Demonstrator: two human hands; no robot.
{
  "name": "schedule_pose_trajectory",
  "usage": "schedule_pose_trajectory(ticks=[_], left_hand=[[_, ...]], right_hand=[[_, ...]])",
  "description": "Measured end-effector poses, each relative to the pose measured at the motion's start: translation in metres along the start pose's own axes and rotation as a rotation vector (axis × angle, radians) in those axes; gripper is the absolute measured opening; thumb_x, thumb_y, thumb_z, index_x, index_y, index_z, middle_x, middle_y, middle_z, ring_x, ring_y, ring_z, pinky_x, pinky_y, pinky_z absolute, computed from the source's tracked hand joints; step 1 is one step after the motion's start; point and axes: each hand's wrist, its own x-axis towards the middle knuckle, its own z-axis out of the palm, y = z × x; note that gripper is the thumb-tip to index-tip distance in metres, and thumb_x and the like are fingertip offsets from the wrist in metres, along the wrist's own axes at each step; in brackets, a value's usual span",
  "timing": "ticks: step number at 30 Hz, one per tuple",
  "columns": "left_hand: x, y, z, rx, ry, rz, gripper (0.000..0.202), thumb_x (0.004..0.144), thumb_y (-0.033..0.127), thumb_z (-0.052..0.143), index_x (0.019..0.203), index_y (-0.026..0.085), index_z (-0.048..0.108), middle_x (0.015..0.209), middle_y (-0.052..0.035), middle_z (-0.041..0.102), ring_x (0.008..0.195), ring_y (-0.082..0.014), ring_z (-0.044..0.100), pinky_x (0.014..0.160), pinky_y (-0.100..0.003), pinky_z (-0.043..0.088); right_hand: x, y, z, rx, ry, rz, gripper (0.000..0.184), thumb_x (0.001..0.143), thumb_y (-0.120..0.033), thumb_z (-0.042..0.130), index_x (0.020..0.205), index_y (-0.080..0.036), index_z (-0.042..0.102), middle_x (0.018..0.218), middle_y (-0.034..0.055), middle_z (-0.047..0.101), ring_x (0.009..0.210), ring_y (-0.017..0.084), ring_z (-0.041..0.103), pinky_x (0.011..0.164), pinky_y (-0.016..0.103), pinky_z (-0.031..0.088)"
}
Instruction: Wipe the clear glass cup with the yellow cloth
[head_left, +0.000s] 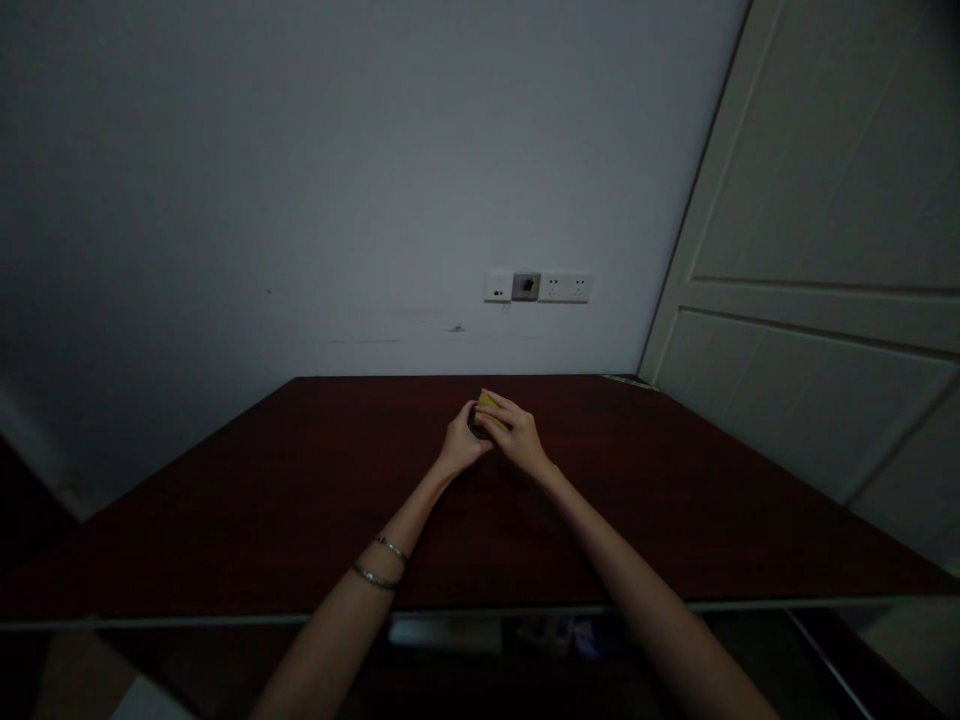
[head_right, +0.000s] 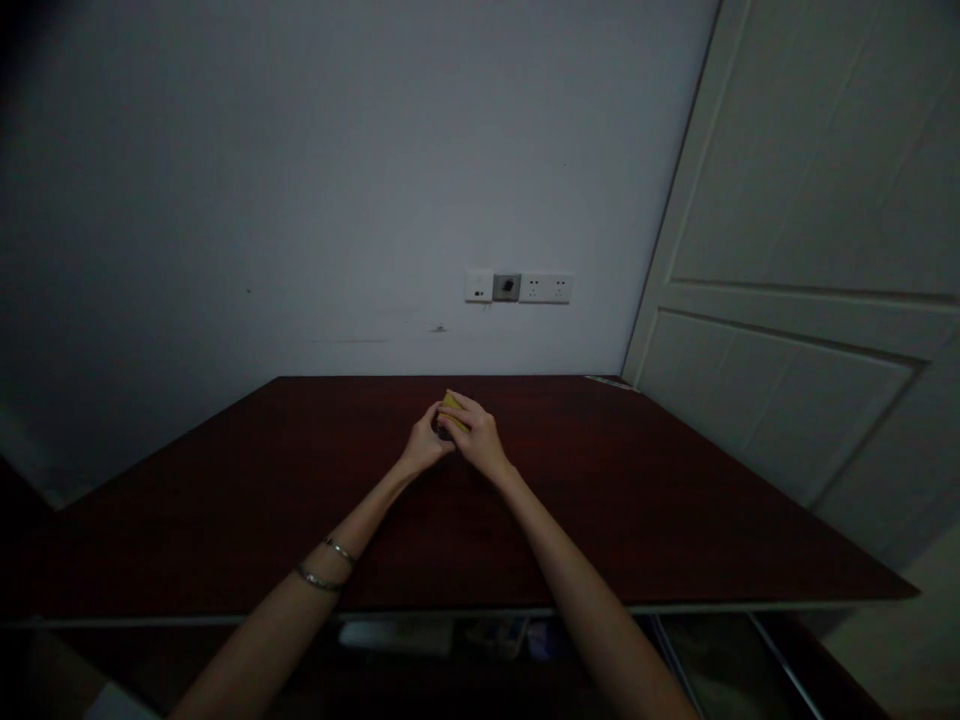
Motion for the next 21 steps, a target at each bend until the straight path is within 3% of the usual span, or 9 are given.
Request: schedule_pose_trajectory(ticks=[2, 5, 10, 15, 21], left_hand=[[-0.002, 0.005, -0.001, 0.047, -0.043, 0.052, 0.076, 0.049, 0.022, 0.075, 0.119, 0.015, 0.044, 0.103, -0.0069, 0.061, 0.091, -0.0202, 0.058, 0.082, -0.033, 0.046], [-0.004, 0.013, -0.002, 0.096, -0.065, 0.093, 0.078, 0.048, 0.027, 0.077, 0.118, 0.016, 0.045, 0.106, -0.0063, 0.06, 0.095, -0.0199, 0.057, 0.085, -0.032, 0.044], [-0.002, 0.013, -0.003, 0.122, -0.06, 0.065, 0.073, 0.049, 0.026, 0.075, 0.116, 0.017, 0.047, 0.102, -0.0046, 0.061, 0.09, -0.0188, 0.058, 0.079, -0.029, 0.046], [0.002, 0.004, -0.004, 0.101, 0.022, -0.001, 0.07, 0.05, 0.022, 0.073, 0.114, 0.015, 0.048, 0.093, -0.0043, 0.063, 0.08, -0.0176, 0.06, 0.072, -0.027, 0.047], [0.0, 0.011, -0.006, 0.122, -0.007, -0.013, 0.063, 0.046, 0.03, 0.077, 0.104, 0.016, 0.056, 0.086, -0.0016, 0.063, 0.078, -0.0166, 0.058, 0.072, -0.026, 0.046]], right_hand=[[0.008, 0.009, 0.004, 0.039, 0.09, 0.132, 0.023, 0.075, -0.033, 0.057, 0.091, -0.023, 0.069, 0.111, 0.0054, 0.062, 0.103, 0.022, 0.058, 0.092, 0.035, 0.043], [0.018, 0.017, 0.007, 0.082, 0.11, 0.247, 0.021, 0.071, -0.035, 0.059, 0.084, -0.022, 0.07, 0.101, 0.0049, 0.067, 0.098, 0.023, 0.06, 0.089, 0.036, 0.045], [0.009, 0.008, 0.003, 0.065, 0.069, 0.163, 0.024, 0.071, -0.034, 0.059, 0.089, -0.023, 0.07, 0.113, 0.0051, 0.061, 0.104, 0.022, 0.057, 0.092, 0.034, 0.042], [-0.002, -0.003, 0.002, 0.101, 0.017, 0.077, 0.023, 0.074, -0.032, 0.058, 0.093, -0.027, 0.068, 0.121, 0.0022, 0.056, 0.108, 0.02, 0.054, 0.095, 0.035, 0.04], [0.012, 0.019, 0.011, 0.24, 0.139, 0.266, 0.025, 0.07, -0.036, 0.061, 0.088, -0.022, 0.07, 0.111, 0.0041, 0.062, 0.105, 0.022, 0.056, 0.096, 0.037, 0.039]])
